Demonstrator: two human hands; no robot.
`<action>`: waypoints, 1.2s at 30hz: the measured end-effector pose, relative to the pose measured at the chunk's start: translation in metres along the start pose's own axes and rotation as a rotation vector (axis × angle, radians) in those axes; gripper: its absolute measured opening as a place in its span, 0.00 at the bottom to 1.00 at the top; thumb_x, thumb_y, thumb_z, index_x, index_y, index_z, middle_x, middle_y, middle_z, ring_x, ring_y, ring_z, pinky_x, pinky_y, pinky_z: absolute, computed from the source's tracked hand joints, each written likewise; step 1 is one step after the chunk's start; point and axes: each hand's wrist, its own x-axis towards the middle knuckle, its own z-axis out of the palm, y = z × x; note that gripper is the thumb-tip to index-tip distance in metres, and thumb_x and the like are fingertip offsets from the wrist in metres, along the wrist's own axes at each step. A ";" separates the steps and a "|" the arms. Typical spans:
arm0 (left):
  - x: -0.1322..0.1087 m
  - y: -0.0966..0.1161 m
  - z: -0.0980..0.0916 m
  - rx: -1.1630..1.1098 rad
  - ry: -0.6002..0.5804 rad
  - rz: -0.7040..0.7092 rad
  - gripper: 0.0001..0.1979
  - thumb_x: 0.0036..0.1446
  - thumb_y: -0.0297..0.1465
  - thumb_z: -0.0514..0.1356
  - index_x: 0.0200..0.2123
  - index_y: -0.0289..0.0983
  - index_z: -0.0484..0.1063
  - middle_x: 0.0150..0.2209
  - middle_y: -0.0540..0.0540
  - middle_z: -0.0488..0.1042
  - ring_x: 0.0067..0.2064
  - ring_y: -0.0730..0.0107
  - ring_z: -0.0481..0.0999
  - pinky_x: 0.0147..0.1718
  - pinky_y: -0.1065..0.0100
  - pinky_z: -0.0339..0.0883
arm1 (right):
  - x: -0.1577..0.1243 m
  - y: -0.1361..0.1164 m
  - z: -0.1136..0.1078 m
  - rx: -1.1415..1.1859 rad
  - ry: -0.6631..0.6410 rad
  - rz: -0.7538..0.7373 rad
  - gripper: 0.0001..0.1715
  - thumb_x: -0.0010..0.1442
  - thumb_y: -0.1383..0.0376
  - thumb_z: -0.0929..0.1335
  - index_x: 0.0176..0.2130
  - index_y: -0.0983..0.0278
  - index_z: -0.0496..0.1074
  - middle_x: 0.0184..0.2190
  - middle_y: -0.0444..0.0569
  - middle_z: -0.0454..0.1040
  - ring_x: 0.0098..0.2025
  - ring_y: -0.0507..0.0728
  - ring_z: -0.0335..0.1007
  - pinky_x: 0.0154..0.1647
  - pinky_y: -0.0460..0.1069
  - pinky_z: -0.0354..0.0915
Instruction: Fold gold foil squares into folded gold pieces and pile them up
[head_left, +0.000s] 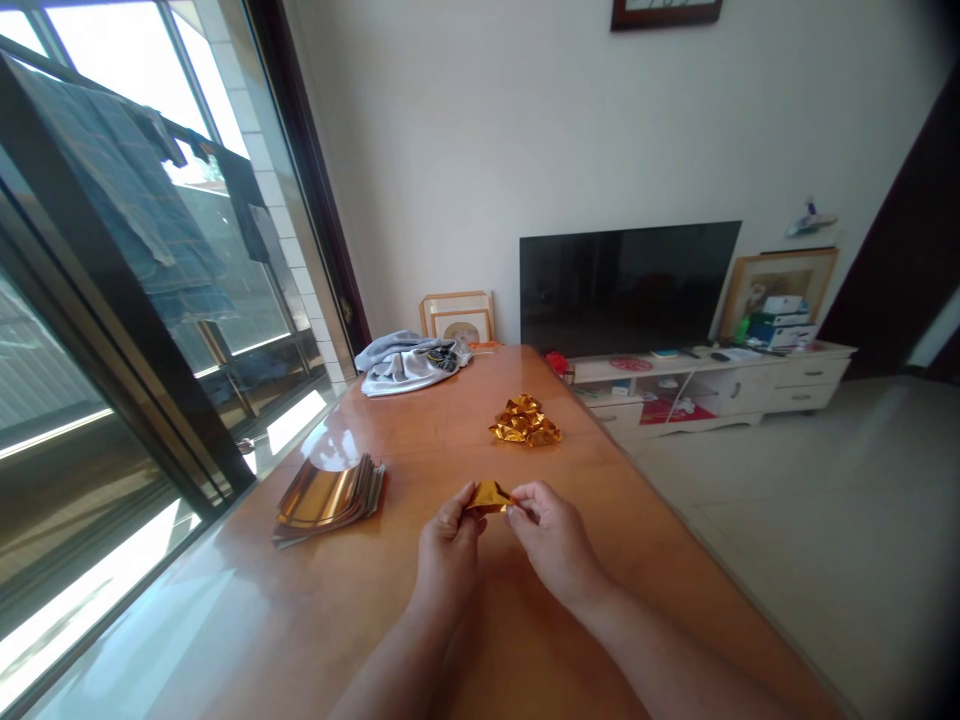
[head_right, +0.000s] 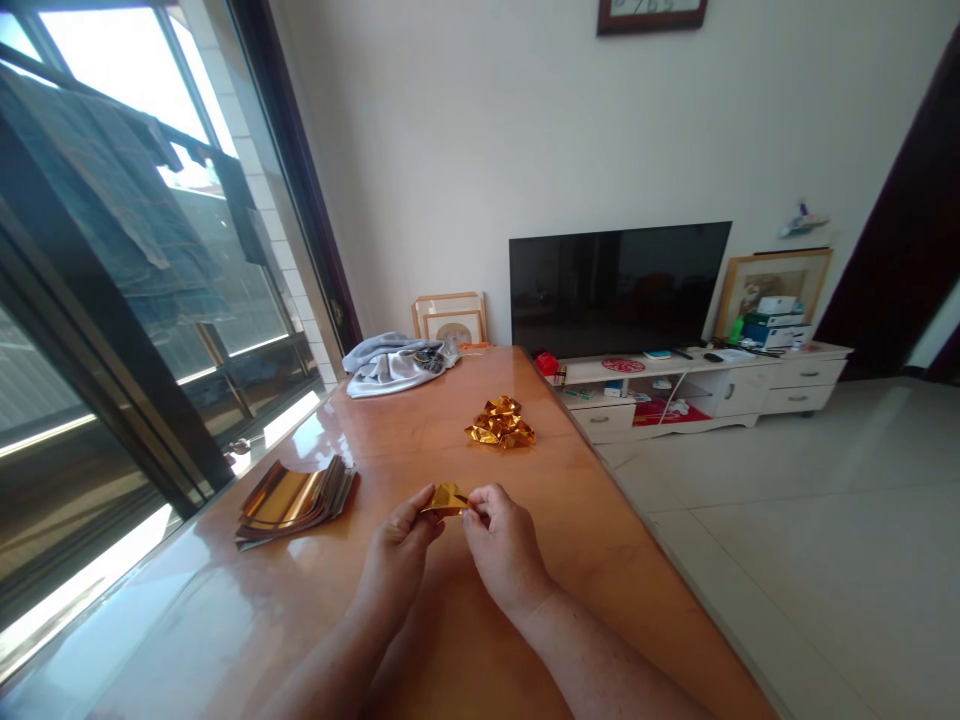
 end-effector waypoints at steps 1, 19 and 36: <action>0.000 -0.001 0.000 0.008 -0.001 0.000 0.25 0.52 0.28 0.62 0.55 0.36 0.76 0.46 0.42 0.81 0.45 0.60 0.79 0.46 0.63 0.72 | 0.000 -0.001 -0.001 -0.020 -0.001 -0.001 0.09 0.61 0.61 0.67 0.40 0.62 0.73 0.34 0.49 0.81 0.35 0.58 0.77 0.36 0.48 0.69; -0.004 0.003 0.000 -0.111 -0.069 -0.100 0.23 0.52 0.30 0.65 0.52 0.35 0.70 0.48 0.39 0.79 0.48 0.58 0.78 0.47 0.60 0.72 | 0.006 0.006 -0.003 0.006 0.015 0.091 0.12 0.59 0.58 0.68 0.37 0.63 0.77 0.31 0.49 0.80 0.32 0.58 0.76 0.34 0.50 0.70; -0.004 0.007 -0.002 0.136 -0.144 -0.006 0.18 0.52 0.35 0.63 0.46 0.35 0.79 0.38 0.43 0.81 0.38 0.62 0.76 0.37 0.67 0.67 | 0.007 0.010 -0.006 -0.061 0.050 0.063 0.13 0.59 0.58 0.67 0.38 0.63 0.78 0.30 0.49 0.80 0.32 0.58 0.76 0.35 0.49 0.70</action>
